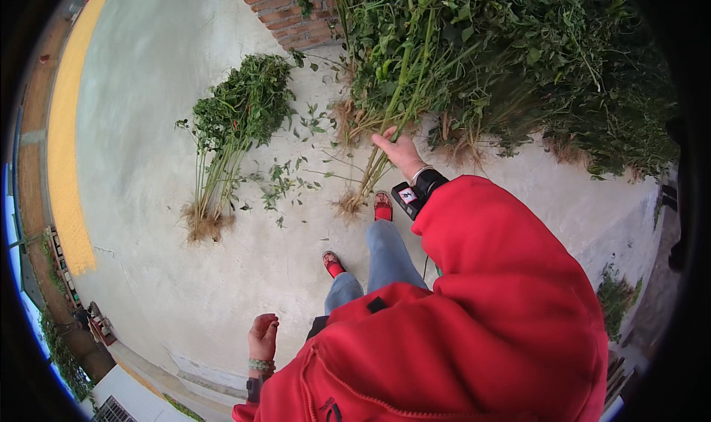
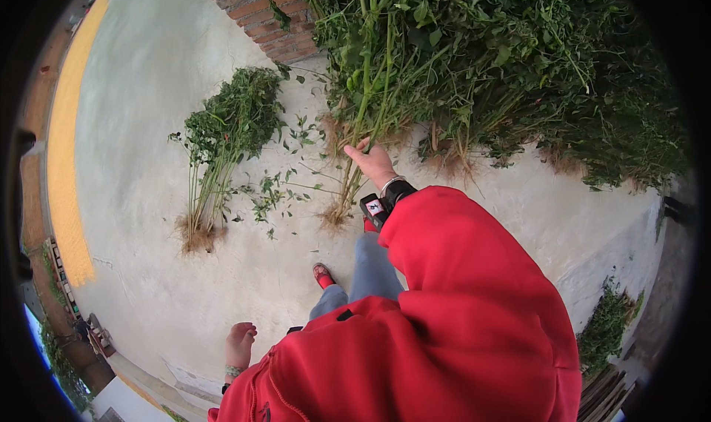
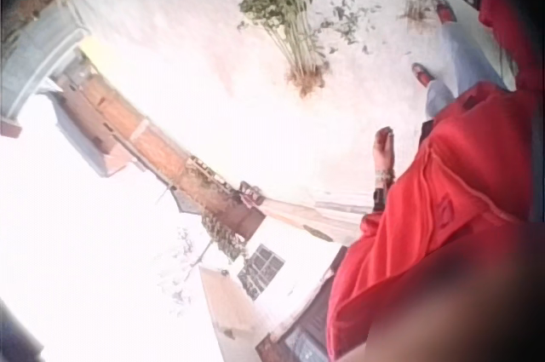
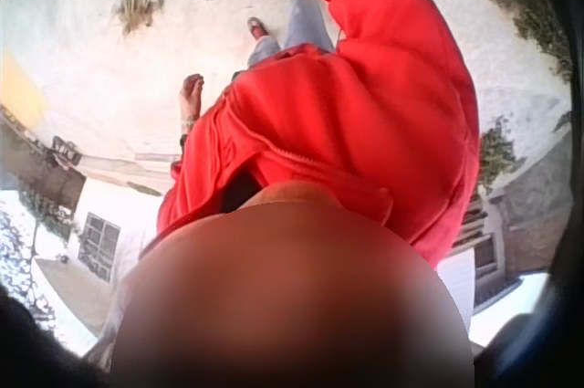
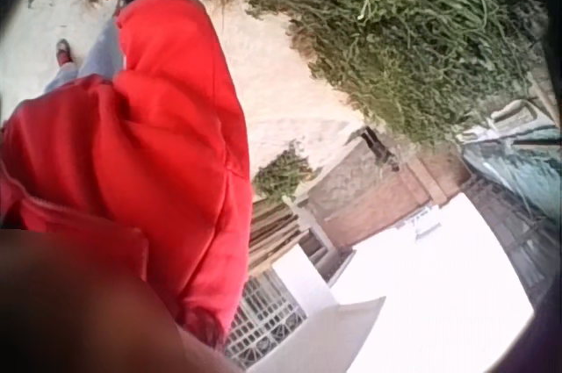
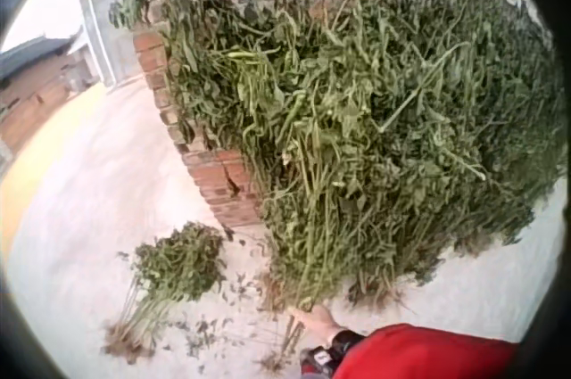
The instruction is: The person picks green and red chili peppers from uprooted pepper plants by hand and places them into a green basket on the ground. The person repeatedly handles the plants, removes peppers, and deposits them into the basket.
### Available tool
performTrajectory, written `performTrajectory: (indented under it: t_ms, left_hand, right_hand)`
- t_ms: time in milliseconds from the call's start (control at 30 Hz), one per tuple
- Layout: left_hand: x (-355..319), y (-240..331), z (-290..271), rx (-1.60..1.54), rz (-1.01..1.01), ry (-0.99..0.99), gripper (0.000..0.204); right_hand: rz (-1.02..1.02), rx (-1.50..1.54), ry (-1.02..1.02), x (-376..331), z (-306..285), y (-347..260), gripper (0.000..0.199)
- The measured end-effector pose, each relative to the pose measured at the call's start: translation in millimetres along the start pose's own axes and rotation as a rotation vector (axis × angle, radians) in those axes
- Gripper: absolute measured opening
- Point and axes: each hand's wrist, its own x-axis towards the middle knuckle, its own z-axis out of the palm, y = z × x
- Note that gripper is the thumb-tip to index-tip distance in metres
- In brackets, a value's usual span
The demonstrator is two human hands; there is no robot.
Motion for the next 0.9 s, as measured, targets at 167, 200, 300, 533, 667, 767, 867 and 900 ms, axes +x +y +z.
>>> performTrajectory:
  t_ms: [167,200,300,533,667,767,867,900]
  left_hand:
    - [29.9,29.0,-15.2,0.325,0.438,0.229,0.042]
    - [37.4,42.4,-17.3,0.362,0.552,0.218,0.055]
    - [45.0,79.8,-4.6,0.603,0.930,0.305,0.072]
    - [29.7,131.6,8.3,0.760,0.845,0.359,0.060]
    - [20.3,145.3,7.8,0.655,0.728,0.400,0.043]
    - [5.5,159.7,-0.6,0.625,0.779,0.446,0.033]
    - [-14.8,173.0,-21.8,0.574,0.797,0.483,0.027]
    - [-22.2,176.5,-27.6,0.564,0.826,0.499,0.026]
  right_hand:
    - [0.076,0.526,-0.305,-104.2,60.3,-68.3,0.018]
    - [0.084,0.604,-0.295,-121.1,70.1,-81.8,0.015]
    - [0.006,0.693,-0.257,-163.9,89.6,-115.0,0.014]
    - [-0.070,0.888,-0.380,-249.1,126.7,-162.6,0.018]
    - [-0.119,0.790,-0.460,-261.7,112.0,-181.3,0.018]
    - [-0.176,0.591,-0.616,-259.1,75.9,-189.5,0.034]
    - [-0.359,0.699,-0.839,-250.3,16.3,-181.3,0.068]
    - [-0.284,0.847,-0.882,-245.3,-6.4,-178.0,0.065]
